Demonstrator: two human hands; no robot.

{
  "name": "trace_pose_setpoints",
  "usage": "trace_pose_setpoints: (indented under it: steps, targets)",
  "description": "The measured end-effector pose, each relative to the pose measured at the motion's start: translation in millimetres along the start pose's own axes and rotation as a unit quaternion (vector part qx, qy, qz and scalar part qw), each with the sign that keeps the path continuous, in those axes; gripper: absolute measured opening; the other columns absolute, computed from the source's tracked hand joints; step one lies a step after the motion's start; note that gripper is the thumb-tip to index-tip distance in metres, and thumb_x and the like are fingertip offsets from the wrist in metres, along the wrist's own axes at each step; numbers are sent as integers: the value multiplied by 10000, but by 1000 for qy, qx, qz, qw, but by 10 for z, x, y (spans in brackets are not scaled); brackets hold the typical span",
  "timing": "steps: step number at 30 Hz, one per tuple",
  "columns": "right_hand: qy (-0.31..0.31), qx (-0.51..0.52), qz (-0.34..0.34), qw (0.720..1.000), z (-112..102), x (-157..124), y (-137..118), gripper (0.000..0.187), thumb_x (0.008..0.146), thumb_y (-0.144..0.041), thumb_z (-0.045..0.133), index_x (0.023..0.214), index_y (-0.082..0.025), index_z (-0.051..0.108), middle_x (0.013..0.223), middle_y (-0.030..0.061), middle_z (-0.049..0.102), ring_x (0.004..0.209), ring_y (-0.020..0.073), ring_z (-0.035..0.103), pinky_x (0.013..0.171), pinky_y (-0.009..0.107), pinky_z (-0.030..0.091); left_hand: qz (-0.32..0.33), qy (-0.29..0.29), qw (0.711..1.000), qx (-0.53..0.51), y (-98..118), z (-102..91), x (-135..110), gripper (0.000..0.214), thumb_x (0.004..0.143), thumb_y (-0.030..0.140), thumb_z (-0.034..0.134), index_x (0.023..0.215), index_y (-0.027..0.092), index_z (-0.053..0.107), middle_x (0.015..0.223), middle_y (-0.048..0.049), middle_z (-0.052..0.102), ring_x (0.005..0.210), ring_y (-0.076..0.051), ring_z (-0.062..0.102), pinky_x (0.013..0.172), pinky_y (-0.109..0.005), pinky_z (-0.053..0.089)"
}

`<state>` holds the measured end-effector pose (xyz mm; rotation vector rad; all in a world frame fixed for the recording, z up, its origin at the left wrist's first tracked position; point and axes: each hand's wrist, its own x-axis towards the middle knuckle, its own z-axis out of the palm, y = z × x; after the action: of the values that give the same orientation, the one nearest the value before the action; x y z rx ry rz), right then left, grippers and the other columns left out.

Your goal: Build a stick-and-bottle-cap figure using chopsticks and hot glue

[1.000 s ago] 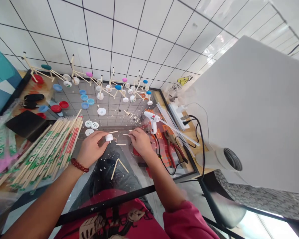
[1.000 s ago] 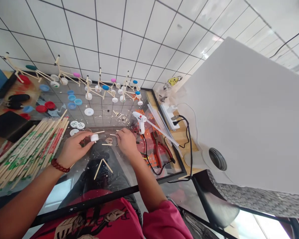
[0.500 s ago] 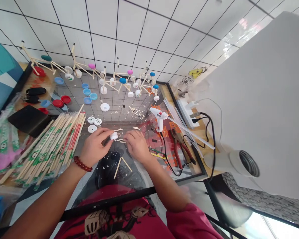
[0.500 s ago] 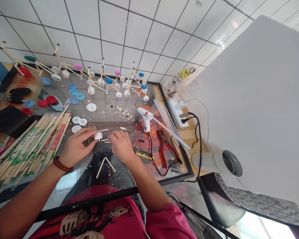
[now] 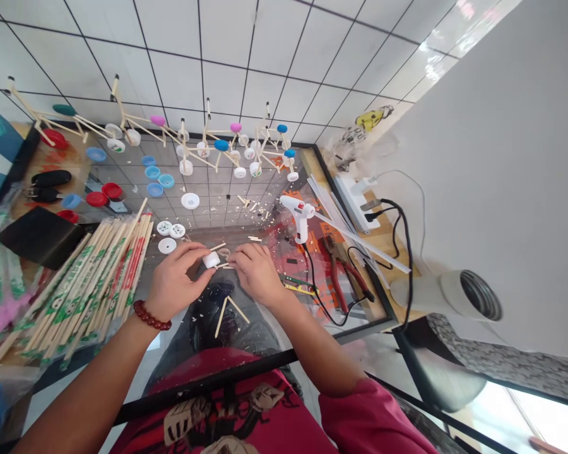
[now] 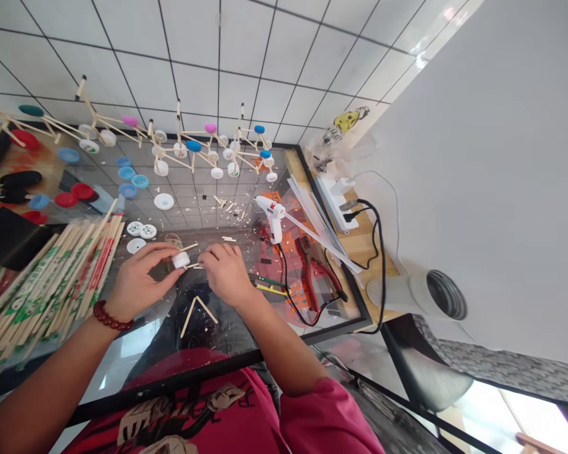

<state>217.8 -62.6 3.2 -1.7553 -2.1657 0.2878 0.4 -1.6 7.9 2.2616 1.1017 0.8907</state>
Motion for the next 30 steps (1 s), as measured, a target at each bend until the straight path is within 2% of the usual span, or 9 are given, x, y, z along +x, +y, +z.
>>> trace_pose_setpoints:
  steps: [7,11,18,30]
  targets:
    - [-15,7,8,1000,-1,8,-10,195,1081,-193,586,1125,-264,761,1201,71,781,1128,249,655,956,383,424,3,17,1000,11,46,27,9,231,881,406,789,1050,253,750,1138,-79,792,1071,-281,770,988,-440,637]
    - [-12,11,8,1000,-10,6,6,203,1078,-172,576,1122,-262,753,1201,70,786,1135,253,659,957,397,432,17,24,999,27,52,55,2,179,909,327,737,1065,239,742,1130,-84,789,1034,-264,772,947,-418,642]
    - [-7,9,3,1000,6,2,14,216,1068,-152,571,1127,-252,753,1200,69,778,1127,249,652,958,405,423,43,17,998,40,51,32,-8,271,916,247,694,1180,227,749,1186,-105,774,1079,-280,771,967,-433,647]
    - [6,-3,-12,1000,77,16,-5,156,1084,-237,614,1100,-265,767,1197,49,786,1120,243,671,943,399,402,75,32,995,55,11,53,-18,267,915,244,719,1179,255,759,1201,-94,771,1081,-270,779,964,-414,658]
